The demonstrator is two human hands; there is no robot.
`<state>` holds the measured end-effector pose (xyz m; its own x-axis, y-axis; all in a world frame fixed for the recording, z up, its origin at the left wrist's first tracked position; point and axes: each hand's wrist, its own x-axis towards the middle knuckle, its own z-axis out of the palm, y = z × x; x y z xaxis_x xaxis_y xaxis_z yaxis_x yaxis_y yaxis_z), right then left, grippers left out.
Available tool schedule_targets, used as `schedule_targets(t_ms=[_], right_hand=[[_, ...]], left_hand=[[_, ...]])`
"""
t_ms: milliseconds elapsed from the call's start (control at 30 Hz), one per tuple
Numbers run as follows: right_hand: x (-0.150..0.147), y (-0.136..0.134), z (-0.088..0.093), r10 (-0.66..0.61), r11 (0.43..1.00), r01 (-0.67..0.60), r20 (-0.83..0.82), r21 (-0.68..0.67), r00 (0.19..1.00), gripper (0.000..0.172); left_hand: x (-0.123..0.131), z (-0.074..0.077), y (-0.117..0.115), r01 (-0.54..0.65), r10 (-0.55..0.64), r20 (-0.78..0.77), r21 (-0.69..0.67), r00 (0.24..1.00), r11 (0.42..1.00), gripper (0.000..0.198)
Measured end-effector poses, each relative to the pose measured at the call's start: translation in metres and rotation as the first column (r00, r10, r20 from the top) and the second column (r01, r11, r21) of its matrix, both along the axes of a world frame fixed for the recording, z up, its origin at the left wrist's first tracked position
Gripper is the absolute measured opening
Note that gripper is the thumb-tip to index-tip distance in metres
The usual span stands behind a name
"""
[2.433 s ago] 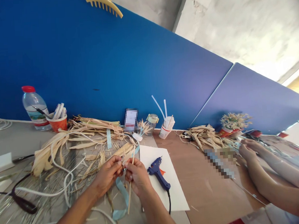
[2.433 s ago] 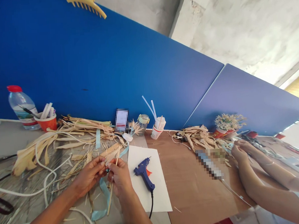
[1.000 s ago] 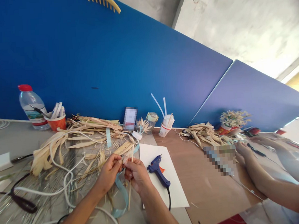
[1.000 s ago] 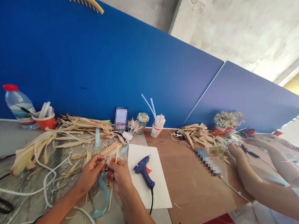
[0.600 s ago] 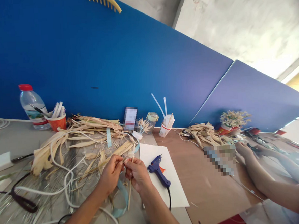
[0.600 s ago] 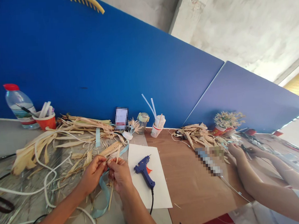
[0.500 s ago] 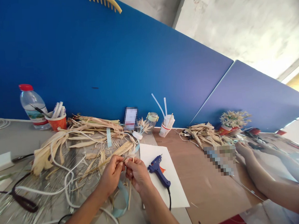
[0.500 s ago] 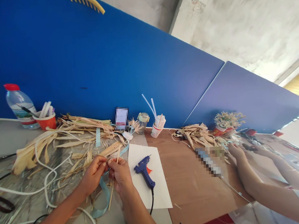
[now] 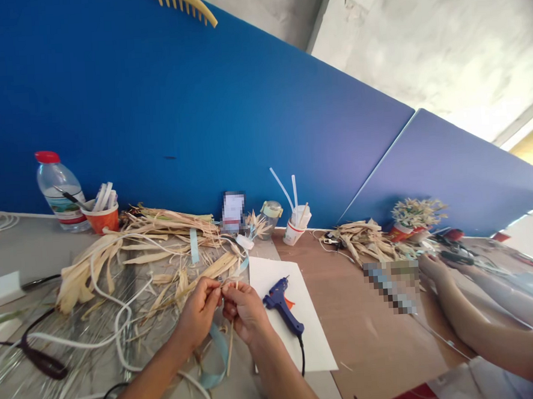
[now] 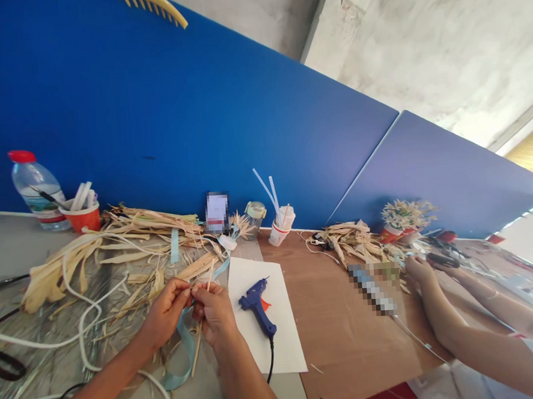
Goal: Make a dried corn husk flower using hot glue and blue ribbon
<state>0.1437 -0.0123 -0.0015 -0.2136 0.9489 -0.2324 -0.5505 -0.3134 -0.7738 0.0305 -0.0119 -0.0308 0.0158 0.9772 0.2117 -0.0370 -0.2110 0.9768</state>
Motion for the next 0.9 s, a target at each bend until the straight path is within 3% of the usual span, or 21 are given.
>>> schedule_targets(t_ms=[167,267,467,633,800,900], right_hand=[[0.007,0.001,0.006,0.001,0.999,-0.005,-0.108,-0.042,0.994,0.022],[0.014,0.001,0.012,-0.037,0.999,0.031,-0.161,-0.035,0.986,0.026],[0.019,0.002,0.017,-0.073,0.997,0.074,-0.052,0.01,0.996,0.041],[0.018,0.001,0.015,-0.118,0.989,0.107,0.107,0.102,0.987,0.037],[0.022,-0.004,0.019,-0.117,0.974,0.102,0.065,0.201,0.991,0.04],[0.021,-0.006,0.023,-0.093,0.973,0.065,0.119,0.22,0.988,0.032]], left_hand=[[-0.001,0.012,0.001,0.105,-0.065,0.26,-0.142,0.963,0.984,0.025],[-0.003,0.015,0.002,0.144,-0.078,0.325,-0.184,0.942,0.972,0.028],[-0.005,0.014,0.005,0.123,-0.091,0.179,-0.181,0.98,0.976,0.028],[-0.007,0.011,0.006,0.083,-0.071,0.107,-0.115,0.992,0.99,0.025],[-0.008,0.012,0.008,0.061,-0.05,0.118,-0.091,0.992,0.994,0.023],[-0.009,0.014,0.008,0.059,-0.049,0.123,-0.083,0.991,0.995,0.024]])
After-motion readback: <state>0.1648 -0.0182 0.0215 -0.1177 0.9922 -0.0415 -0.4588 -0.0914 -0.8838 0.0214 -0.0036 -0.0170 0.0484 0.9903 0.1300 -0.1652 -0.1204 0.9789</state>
